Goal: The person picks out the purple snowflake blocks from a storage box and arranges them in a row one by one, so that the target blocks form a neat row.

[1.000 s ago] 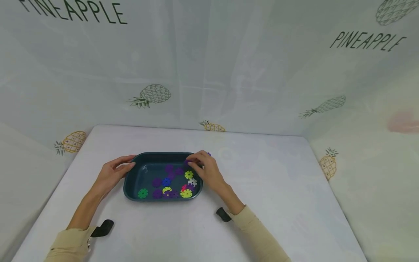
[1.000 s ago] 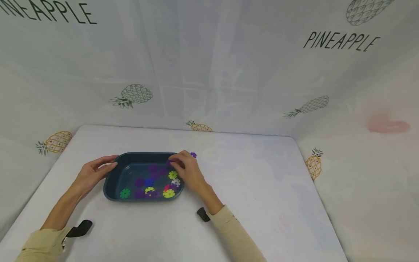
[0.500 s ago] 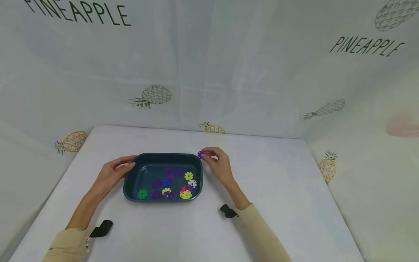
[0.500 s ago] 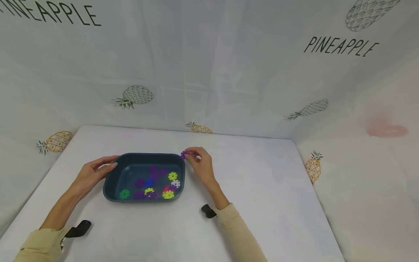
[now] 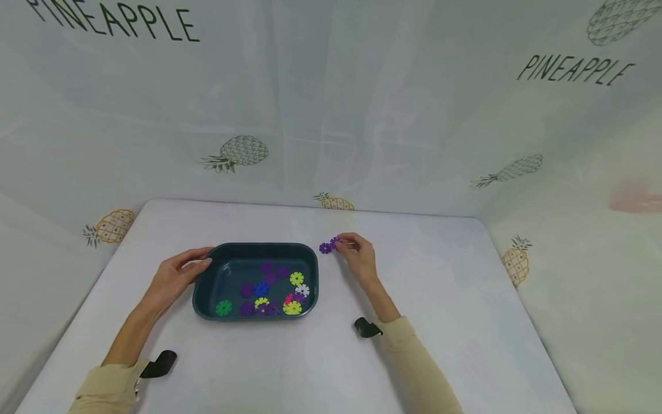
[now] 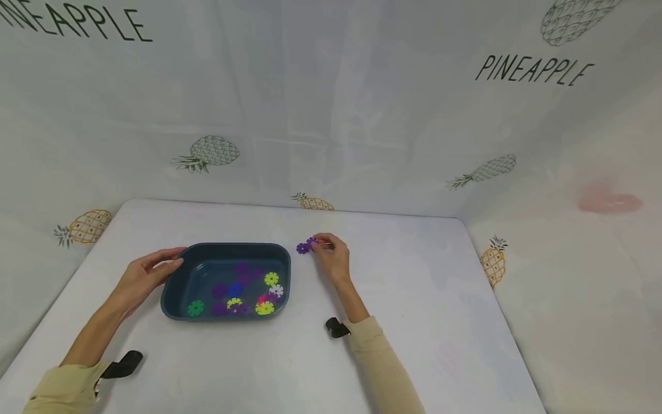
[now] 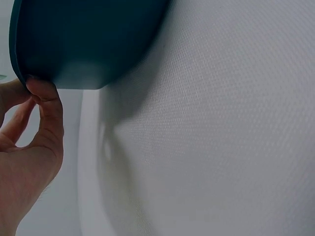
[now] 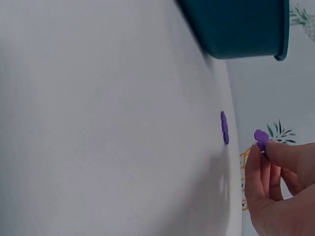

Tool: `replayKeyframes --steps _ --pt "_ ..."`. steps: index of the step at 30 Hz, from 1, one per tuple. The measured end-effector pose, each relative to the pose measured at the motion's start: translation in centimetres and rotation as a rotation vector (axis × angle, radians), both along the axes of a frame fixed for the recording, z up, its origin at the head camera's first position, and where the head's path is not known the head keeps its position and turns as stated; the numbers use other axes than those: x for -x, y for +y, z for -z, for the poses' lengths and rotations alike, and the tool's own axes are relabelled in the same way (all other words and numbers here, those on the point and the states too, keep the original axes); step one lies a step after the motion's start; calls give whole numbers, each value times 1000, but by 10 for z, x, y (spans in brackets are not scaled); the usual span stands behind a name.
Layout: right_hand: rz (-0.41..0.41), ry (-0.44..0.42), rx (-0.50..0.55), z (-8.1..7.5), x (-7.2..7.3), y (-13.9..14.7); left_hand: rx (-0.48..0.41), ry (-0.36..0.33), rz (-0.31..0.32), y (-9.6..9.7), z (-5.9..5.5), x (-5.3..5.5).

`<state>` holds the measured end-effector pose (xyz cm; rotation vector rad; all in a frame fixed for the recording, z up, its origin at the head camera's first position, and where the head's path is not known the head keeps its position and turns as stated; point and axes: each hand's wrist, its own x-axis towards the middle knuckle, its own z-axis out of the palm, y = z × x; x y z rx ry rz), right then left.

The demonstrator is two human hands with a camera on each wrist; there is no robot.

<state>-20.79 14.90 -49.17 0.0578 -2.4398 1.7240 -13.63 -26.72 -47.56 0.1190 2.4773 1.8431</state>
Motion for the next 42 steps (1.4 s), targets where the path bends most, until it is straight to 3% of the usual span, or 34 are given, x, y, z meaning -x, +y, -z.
replayKeyframes --steps 10,23,32,42 --pt "49 -45 -140 9 3 3 -9 -7 -6 -4 6 -6" --pt "46 -63 -192 4 7 -1 6 7 -8 -2 6 -6" --pt "26 -5 -334 6 7 3 -17 -4 -3 0 6 -4" --pt "-3 40 -316 -1 1 -1 2 4 -4 -2 4 -1"
